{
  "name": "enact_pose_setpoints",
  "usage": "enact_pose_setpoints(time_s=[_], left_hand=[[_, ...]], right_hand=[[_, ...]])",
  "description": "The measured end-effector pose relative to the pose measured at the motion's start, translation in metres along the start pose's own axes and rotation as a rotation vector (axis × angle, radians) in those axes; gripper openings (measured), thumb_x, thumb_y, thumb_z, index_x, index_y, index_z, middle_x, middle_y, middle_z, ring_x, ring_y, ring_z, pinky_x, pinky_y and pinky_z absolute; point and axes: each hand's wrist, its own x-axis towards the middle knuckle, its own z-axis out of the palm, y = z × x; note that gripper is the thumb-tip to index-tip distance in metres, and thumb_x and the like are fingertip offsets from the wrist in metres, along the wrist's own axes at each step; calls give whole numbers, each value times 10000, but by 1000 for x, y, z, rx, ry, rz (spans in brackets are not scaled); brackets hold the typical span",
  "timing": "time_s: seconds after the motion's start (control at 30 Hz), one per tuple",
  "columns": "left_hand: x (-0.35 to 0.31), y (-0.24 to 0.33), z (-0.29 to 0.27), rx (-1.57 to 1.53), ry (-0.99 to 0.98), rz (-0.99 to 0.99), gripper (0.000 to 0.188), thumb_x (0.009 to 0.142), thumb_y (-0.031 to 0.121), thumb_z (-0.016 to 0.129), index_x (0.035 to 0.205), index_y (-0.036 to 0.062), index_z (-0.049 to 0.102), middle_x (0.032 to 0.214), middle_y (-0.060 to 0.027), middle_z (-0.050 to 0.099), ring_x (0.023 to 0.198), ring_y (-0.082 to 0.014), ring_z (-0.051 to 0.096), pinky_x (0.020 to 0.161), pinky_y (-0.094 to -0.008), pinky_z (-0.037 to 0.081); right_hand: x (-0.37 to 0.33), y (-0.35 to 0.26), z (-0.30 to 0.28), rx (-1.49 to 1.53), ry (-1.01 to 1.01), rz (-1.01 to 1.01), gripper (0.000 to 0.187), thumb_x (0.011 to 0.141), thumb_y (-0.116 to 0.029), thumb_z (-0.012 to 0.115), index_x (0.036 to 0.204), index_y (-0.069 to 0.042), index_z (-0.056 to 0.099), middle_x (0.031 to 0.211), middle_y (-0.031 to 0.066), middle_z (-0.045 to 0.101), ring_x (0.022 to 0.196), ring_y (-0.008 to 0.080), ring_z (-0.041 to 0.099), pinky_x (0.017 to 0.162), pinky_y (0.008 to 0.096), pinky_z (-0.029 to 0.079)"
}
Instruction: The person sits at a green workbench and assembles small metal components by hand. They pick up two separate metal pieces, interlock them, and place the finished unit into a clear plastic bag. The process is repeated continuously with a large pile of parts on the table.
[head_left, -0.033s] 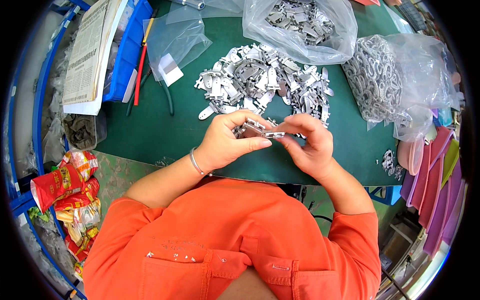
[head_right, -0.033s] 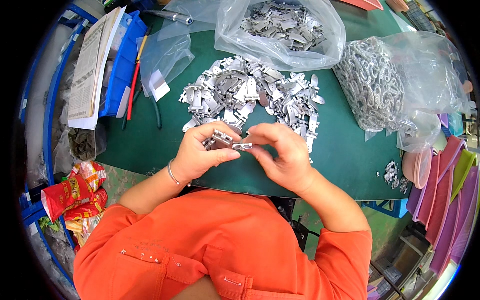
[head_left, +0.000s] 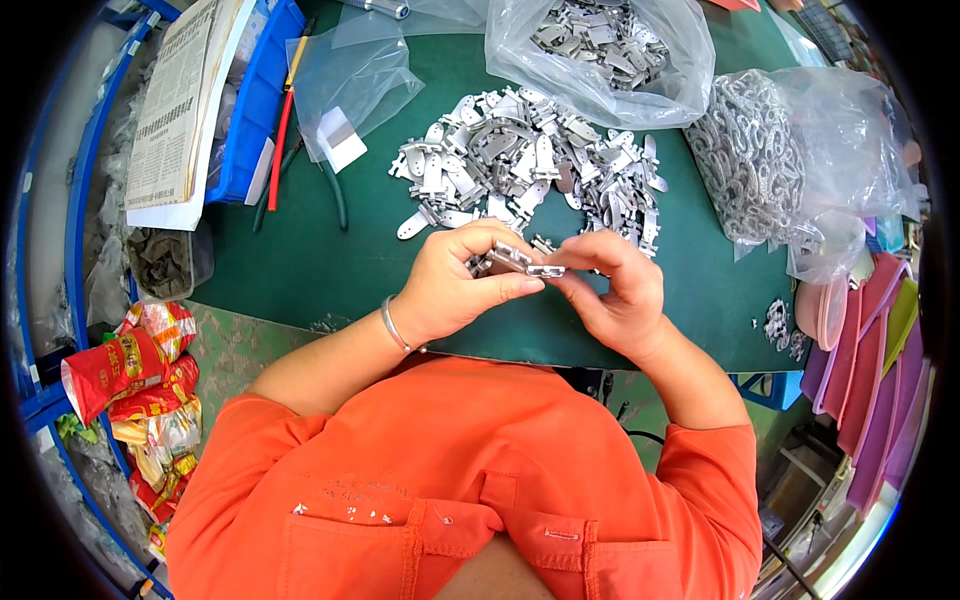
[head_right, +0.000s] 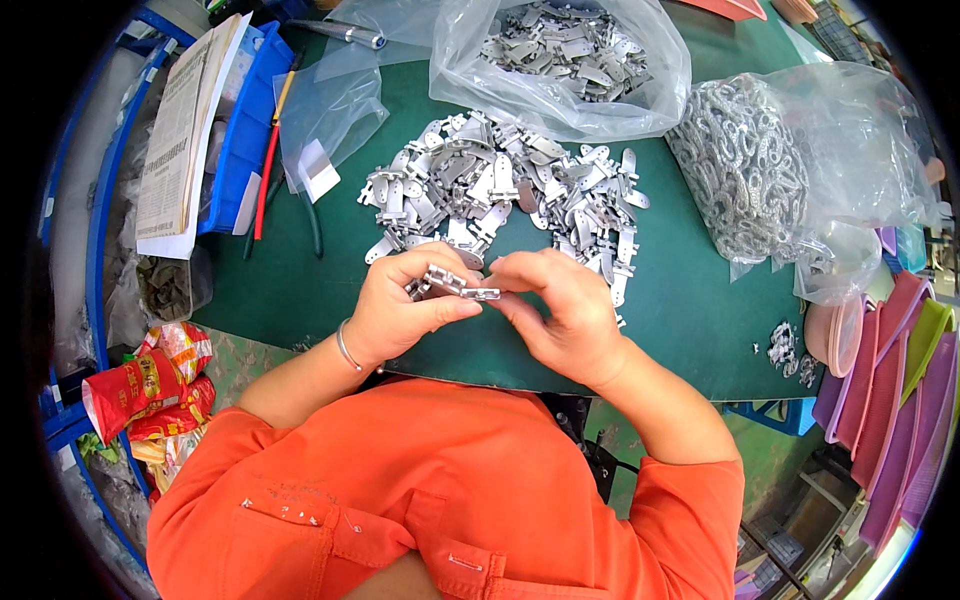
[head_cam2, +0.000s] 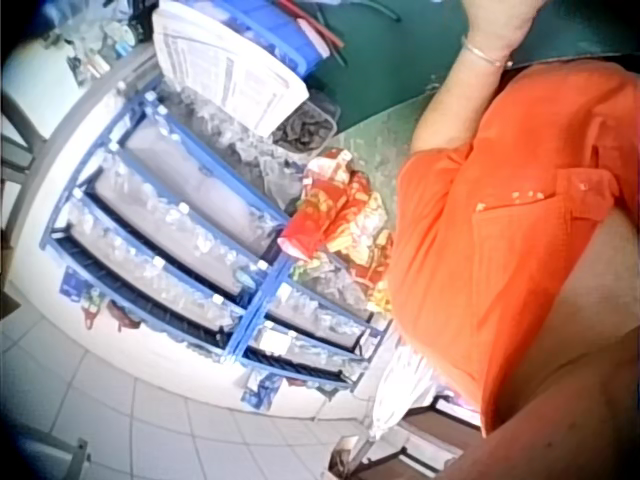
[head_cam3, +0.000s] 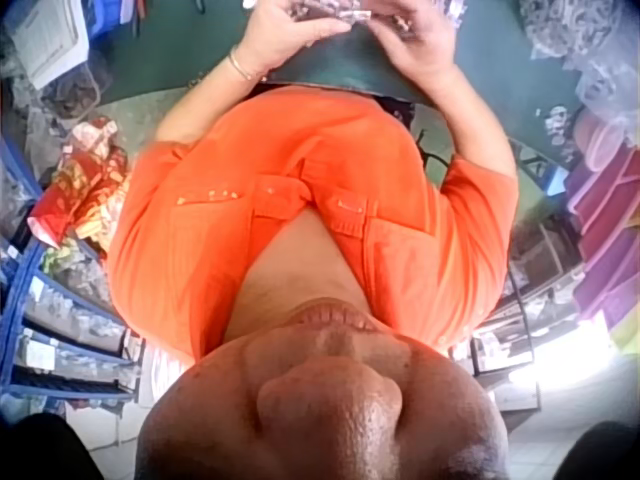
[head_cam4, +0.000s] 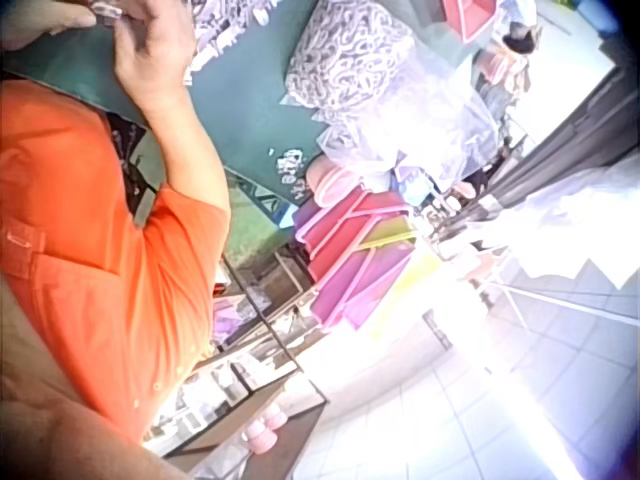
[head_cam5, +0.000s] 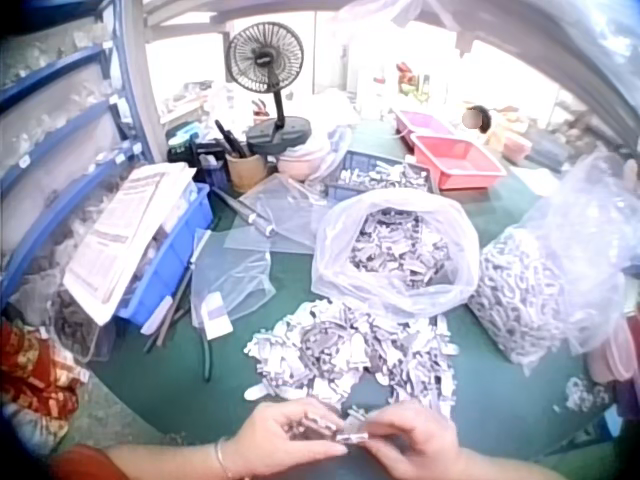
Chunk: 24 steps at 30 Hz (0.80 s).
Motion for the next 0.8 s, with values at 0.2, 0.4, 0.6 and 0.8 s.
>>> enact_pose_setpoints(time_s=[0.2,0.4,0.6,0.8], left_hand=[[11,12,-6,-464,102,-204,122,880,134,646,920,21,623,823,-61,623,627,-89,539,537,-213,428],[59,44,9,-655,49,-335,228,947,234,555,932,13,605,922,-115,651,713,-144,632,596,-232,511],[141,87,21,-977,58,-182,450,896,274,588,1183,-53,472,1137,-215,561,1035,-320,570,936,-435,458],[130,74,12,-561,257,-23,336,864,161,628,1118,-46,556,1082,-143,604,1039,-239,566,927,-369,444]], right_hand=[[2,16,2,-216,-66,153,167,749,-77,707,879,-34,612,825,99,612,801,295,592,687,390,465],[6,4,18,-688,-175,126,361,661,-318,772,806,-62,564,841,89,539,825,288,522,697,421,371],[2,8,19,-313,-135,80,243,753,-84,702,932,-37,543,818,127,591,704,301,593,635,390,468],[-4,15,0,224,40,468,302,811,32,661,1087,-35,559,835,45,594,735,107,566,650,238,465]])
